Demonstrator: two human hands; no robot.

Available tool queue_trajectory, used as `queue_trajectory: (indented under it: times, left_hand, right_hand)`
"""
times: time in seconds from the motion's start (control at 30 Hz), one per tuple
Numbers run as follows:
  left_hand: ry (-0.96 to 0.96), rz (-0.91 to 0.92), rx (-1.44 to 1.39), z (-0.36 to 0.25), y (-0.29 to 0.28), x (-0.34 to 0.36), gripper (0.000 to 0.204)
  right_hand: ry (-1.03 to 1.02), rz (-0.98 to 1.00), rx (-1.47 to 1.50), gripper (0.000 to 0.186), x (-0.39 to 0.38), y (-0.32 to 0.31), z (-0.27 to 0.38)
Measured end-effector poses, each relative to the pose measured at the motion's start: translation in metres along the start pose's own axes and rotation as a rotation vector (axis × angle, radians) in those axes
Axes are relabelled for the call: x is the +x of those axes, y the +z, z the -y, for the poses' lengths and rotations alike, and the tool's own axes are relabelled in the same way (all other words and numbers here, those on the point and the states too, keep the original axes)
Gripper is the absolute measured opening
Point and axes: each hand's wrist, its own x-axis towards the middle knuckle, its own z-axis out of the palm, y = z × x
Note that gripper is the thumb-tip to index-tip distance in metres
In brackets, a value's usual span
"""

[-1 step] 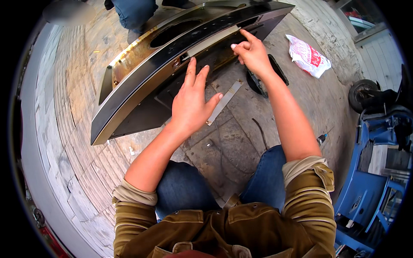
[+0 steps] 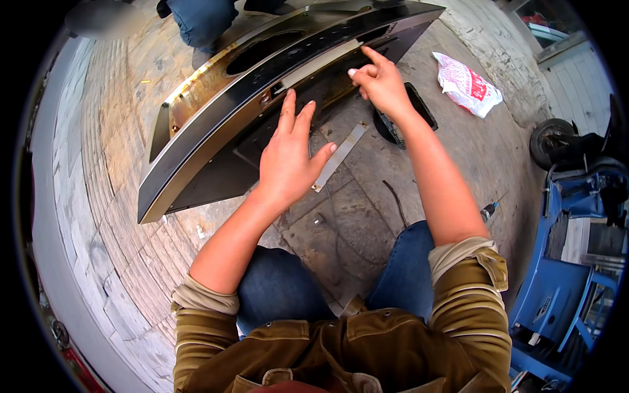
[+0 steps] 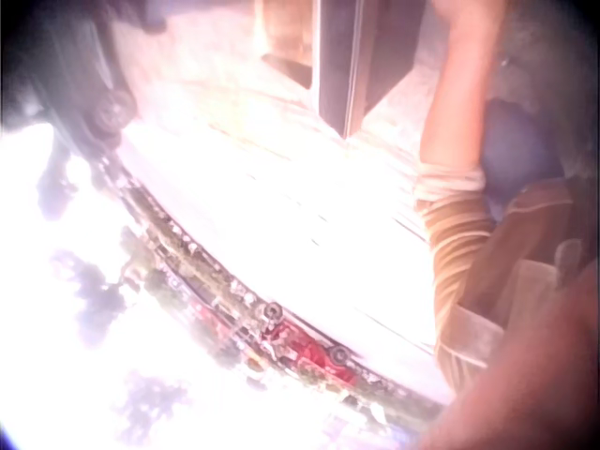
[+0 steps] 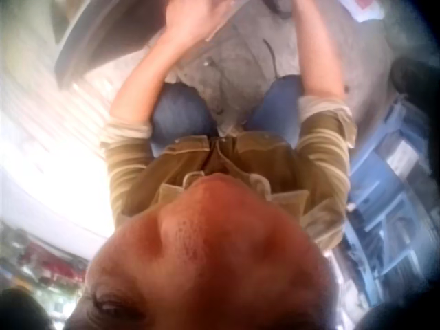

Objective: The person kneels on the ground and uses a cordless drill to remove screws from the back panel of a large appliance. They then use a screwdriver to pry off a metal trim piece and remove a black plastic cover. Another person assists by holding the appliance steady.

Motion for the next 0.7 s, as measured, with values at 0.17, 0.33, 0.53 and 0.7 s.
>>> queue_trajectory:
  times: [0.17, 0.33, 0.53, 0.7]
  left_hand:
    - [-0.031, 0.056, -0.003, -0.004, -0.002, 0.0, 0.067]
    - [-0.02, 0.051, 0.024, -0.008, 0.0, 0.0, 0.067]
    - [-0.023, 0.057, 0.041, -0.009, 0.002, 0.0, 0.067]
    - [-0.016, 0.064, 0.054, -0.011, 0.006, -0.001, 0.066]
  right_hand:
    - [0.03, 0.023, 0.012, 0.065, -0.005, 0.0, -0.005]
    - [0.023, 0.015, 0.002, 0.066, -0.004, -0.003, -0.006]
    - [0.012, 0.007, 0.007, 0.065, 0.003, -0.002, -0.001]
    - [-0.011, 0.003, 0.049, 0.066, -0.001, -0.002, -0.005]
